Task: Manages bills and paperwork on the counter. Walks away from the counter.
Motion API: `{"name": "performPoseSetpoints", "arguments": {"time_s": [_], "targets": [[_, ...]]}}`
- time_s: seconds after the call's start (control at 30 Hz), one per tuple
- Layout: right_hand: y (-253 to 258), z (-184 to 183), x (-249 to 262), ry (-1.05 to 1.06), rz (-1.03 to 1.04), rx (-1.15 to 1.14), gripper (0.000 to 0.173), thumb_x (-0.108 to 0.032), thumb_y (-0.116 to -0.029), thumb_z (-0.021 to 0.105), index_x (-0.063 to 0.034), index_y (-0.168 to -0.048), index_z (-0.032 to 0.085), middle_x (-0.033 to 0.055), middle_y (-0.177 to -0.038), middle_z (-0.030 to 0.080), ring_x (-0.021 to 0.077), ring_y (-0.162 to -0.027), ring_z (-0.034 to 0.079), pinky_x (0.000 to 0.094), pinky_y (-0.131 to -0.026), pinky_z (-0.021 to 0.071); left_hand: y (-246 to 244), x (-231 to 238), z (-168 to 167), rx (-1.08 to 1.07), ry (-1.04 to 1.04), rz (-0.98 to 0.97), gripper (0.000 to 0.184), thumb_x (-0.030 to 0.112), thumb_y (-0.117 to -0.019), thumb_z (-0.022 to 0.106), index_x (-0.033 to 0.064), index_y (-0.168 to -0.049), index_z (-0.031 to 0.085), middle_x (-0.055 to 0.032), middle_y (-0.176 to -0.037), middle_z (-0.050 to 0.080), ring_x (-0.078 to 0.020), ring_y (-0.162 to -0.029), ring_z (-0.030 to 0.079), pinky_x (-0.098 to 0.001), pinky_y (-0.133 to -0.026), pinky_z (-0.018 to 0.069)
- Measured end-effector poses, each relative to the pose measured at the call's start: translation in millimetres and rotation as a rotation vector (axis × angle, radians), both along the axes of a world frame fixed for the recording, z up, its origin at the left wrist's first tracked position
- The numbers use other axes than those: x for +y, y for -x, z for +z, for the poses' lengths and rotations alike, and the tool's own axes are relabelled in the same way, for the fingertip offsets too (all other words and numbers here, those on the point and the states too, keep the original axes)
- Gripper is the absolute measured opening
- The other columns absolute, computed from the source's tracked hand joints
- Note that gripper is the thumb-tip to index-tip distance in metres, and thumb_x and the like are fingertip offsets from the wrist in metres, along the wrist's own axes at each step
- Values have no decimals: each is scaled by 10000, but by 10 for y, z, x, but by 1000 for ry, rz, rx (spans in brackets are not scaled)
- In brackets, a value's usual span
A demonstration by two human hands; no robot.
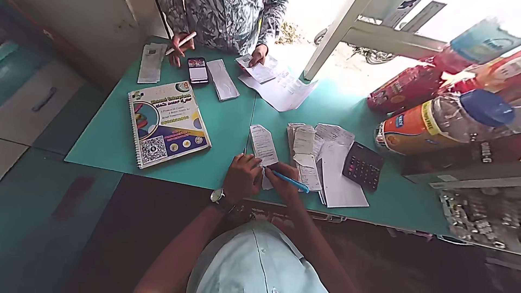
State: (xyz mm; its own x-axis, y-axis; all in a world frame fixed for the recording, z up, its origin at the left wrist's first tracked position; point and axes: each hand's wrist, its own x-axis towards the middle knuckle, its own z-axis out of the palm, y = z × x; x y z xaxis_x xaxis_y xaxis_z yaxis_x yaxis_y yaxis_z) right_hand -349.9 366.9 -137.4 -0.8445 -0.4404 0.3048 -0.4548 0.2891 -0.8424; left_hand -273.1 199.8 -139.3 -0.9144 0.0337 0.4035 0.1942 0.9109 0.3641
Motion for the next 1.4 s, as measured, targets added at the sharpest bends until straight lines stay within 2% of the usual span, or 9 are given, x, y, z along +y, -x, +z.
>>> {"name": "performPoseSetpoints", "arguments": {"time_s": [0.37,0.47,0.57,0.93,1.07,1.17,1.23,1.3,1.4], "targets": [[11,-35,-17,28,-49,40,96,-120,-844,708,-51,-788,744,4,-701,696,20,-618,630,204,-590,534,5,0,-9,-18,9,7,285,350,-972,561,171,-1017,778,-18,-1284,707,-275,-1268,612,-544,-1098,428],[7,-49,-8,-19,-66,50,122,-144,-833,696,-50,-766,736,14,-685,683,49,-610,624,244,-574,517,-2,12,-17,-17,12,15,283,349,-970,562,173,-1013,779,-19,-1282,709,-275,-1264,616,-544,-1091,435],[3,-23,-18,18,-77,43,105,-113,-833,690,-47,-756,719,-3,-664,670,14,-586,603,200,-557,504,8,3,-11,-15,12,7,289,346,-971,560,162,-1013,779,-26,-1282,709,-287,-1267,614,-545,-1086,437],[-25,4,-30,29,-95,6,98,-96,-823,691,-49,-736,695,-8,-653,646,16,-583,585,200,-551,485,-1,4,-21,-15,16,10,281,353,-964,570,172,-1012,780,-19,-1279,709,-281,-1270,610,-544,-1094,433],[-12,4,30,238,-46,14,46,-30,-850,667,-5,-818,689,-7,-714,675,6,-603,609,179,-561,520,14,-16,-5,-5,20,8,273,349,-956,580,180,-1017,785,-17,-1279,708,-283,-1270,610,-547,-1099,430],[-132,158,112,130,-51,4,186,-107,-966,609,22,-1052,711,36,-857,737,67,-720,690,253,-664,591,6,-5,-2,-20,1,-6,276,350,-951,591,177,-1033,789,-30,-1294,703,-298,-1274,609,-563,-1101,424],[-223,282,144,-74,-55,5,383,-258,-1087,431,-23,-1229,698,24,-941,769,108,-820,718,329,-746,586,1,-6,-2,-19,-3,-5,276,343,-955,586,171,-1028,788,-36,-1290,704,-300,-1273,608,-562,-1099,425],[-249,311,148,-221,-56,74,476,-345,-1096,361,-69,-1130,746,35,-972,780,219,-929,717,455,-843,554,3,-8,-9,-13,7,-2,278,345,-952,585,165,-1019,787,-36,-1285,705,-300,-1269,610,-563,-1093,430],[-225,284,105,-356,-36,176,342,-280,-1050,473,-118,-1023,772,45,-960,758,285,-1010,683,505,-901,504,8,-5,-15,-18,8,-11,280,347,-951,588,159,-1019,785,-40,-1293,702,-305,-1275,606,-565,-1093,429]]}}
